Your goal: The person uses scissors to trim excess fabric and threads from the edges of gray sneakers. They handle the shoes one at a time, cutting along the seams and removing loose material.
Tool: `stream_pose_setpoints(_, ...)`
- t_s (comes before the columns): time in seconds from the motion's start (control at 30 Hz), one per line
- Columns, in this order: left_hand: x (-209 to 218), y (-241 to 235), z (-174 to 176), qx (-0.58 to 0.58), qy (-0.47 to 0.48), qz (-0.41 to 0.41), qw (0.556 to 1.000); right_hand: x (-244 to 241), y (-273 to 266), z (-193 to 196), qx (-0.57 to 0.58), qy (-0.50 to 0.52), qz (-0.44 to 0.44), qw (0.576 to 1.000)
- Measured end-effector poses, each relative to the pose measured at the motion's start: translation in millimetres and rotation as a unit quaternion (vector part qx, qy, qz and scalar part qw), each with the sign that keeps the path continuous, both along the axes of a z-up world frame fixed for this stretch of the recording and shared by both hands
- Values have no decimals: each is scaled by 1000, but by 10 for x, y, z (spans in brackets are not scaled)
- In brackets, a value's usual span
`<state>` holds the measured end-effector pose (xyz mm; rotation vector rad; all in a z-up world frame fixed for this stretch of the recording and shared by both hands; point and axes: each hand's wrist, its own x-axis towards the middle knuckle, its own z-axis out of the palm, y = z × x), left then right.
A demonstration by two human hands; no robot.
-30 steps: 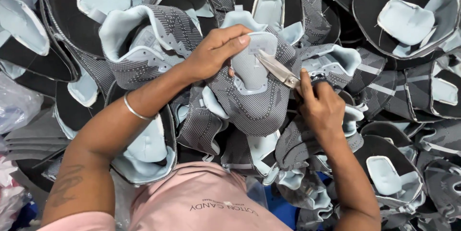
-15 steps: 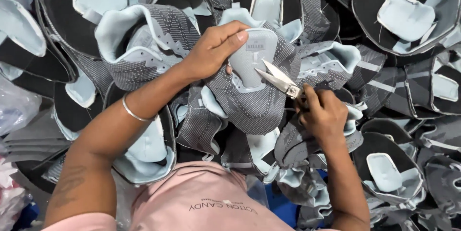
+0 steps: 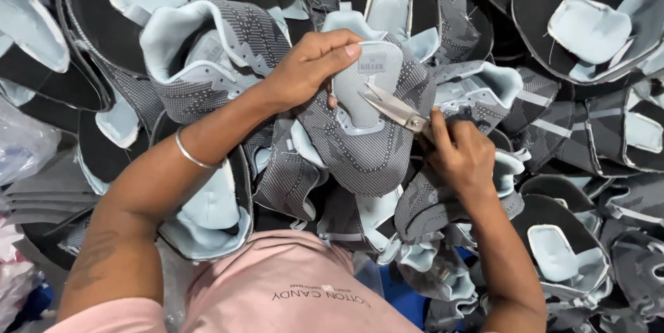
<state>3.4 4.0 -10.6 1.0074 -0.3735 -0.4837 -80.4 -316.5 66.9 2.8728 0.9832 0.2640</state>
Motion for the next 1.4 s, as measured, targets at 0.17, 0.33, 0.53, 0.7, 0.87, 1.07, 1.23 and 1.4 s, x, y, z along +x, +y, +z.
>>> stream_pose_setpoints(0.17,16,20,3,1,11,15,1000,-52,-145,-159,0,1,-39,999)
stream_pose_setpoints(0.33,-13,30,43,-26,36,24,999,45,49,135,105,-13,-54,993)
stream_pose_setpoints(0.53,3,-29,12,20,-25,30,999,14,-43,-14,-5,10,-22,1000)
stream_pose_setpoints(0.7,-73,7,26,47,-6,37,998,42,53,-45,-3,27,-70,997)
stream_pose_setpoints(0.87,7,19,59,14,-11,47,999,23,50,-91,130,-7,-127,983)
stream_pose_setpoints(1.07,35,27,23,-10,10,39,999,-313,318,-185,420,89,-286,857)
stream_pose_setpoints(1.23,-45,54,52,-18,15,62,998,-308,608,-115,621,232,-298,687)
stream_pose_setpoints(1.4,-154,125,286,141,-301,76,940,20,826,-14,664,310,-321,600)
